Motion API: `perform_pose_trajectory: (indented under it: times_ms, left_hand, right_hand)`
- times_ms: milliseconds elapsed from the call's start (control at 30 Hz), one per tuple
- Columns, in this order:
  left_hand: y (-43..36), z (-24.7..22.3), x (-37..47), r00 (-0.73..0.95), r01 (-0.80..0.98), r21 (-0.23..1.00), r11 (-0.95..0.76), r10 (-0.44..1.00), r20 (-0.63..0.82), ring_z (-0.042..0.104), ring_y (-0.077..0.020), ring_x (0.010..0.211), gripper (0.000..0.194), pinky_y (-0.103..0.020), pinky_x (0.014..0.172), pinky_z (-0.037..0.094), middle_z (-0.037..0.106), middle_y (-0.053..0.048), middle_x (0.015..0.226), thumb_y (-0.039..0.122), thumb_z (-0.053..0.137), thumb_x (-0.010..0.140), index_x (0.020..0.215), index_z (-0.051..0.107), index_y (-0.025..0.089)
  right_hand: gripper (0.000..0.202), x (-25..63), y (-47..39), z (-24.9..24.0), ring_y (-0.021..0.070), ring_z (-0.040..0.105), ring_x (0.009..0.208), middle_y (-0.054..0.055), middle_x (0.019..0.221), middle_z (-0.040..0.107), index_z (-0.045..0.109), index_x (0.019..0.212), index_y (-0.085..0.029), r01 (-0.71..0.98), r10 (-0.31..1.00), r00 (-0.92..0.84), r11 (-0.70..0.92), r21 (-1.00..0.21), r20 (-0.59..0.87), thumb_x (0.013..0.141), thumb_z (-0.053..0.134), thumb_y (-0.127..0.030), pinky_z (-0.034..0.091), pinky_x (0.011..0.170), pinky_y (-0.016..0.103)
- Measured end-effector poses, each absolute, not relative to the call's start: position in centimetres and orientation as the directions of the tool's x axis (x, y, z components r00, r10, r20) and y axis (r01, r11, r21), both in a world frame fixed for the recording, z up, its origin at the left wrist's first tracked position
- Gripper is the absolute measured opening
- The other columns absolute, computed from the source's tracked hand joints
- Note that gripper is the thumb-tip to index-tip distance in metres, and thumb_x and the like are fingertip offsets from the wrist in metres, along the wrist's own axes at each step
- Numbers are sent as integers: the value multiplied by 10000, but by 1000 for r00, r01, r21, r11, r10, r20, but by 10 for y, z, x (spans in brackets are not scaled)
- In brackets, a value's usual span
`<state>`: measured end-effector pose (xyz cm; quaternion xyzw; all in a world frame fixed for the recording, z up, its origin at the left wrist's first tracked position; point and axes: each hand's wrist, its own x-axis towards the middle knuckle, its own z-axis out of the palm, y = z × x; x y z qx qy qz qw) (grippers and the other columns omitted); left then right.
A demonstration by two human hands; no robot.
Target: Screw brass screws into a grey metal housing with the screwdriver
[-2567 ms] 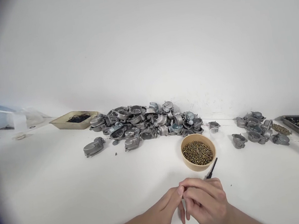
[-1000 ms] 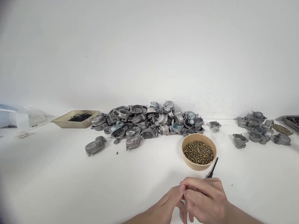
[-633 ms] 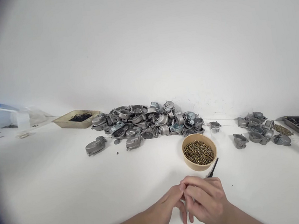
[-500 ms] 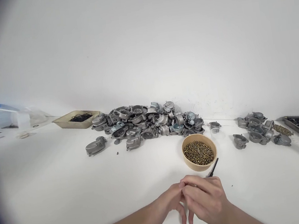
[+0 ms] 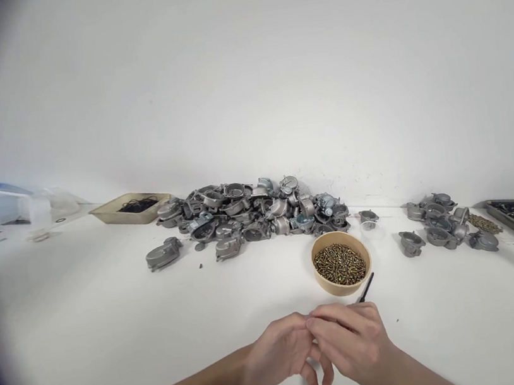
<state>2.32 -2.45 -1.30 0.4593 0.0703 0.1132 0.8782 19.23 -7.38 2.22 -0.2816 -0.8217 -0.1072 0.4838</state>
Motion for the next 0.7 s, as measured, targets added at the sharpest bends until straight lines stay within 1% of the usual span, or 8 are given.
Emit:
perform_pose_trajectory:
  times_ms: [167,300,400,467,567,700]
  left_hand:
    - [-24,-16,23,966,-114,822,558,256,-40,597,-241,637,577,-365,577,525,640,-107,766,478,352,875,1223,614,100]
    - [-25,-14,23,966,-125,828,547,259,-25,576,-226,595,579,-360,568,516,622,-88,743,500,334,890,1218,606,108]
    - [-24,-12,22,967,-117,840,530,253,-25,579,-229,604,560,-348,562,512,605,-72,721,478,339,878,1215,603,116]
    - [-24,-11,22,967,-115,848,518,254,-25,590,-226,625,549,-339,560,515,614,-73,755,458,354,859,1222,598,126]
    - [-24,-10,23,965,-132,849,511,261,-7,593,-215,624,552,-344,562,527,640,-87,814,457,360,847,1226,592,129]
    - [-24,-12,24,969,-110,851,514,248,-24,573,-214,574,564,-363,565,533,626,-76,729,469,342,843,1181,618,112]
  right_hand:
    - [240,193,-76,24,153,737,705,43,896,748,659,985,-166,574,358,-387,815,-82,850,1016,470,-20,530,524,241]
    - [211,194,-75,23,154,733,698,40,899,748,652,982,-171,577,376,-375,810,-104,848,1022,487,-46,537,531,240]
    - [236,194,-73,23,153,733,714,47,913,748,672,1033,-164,568,363,-392,818,-88,845,1025,471,-41,546,535,232]
    - [257,195,-72,24,151,732,722,55,923,744,686,1071,-158,556,346,-415,828,-67,841,1031,461,-41,546,529,226]
    - [256,195,-72,25,152,728,715,60,930,736,699,1070,-153,545,345,-420,835,-70,840,1028,472,-42,543,517,227]
    - [258,194,-73,27,158,731,712,62,919,739,692,1055,-145,544,350,-414,835,-79,840,1023,464,-28,542,518,236]
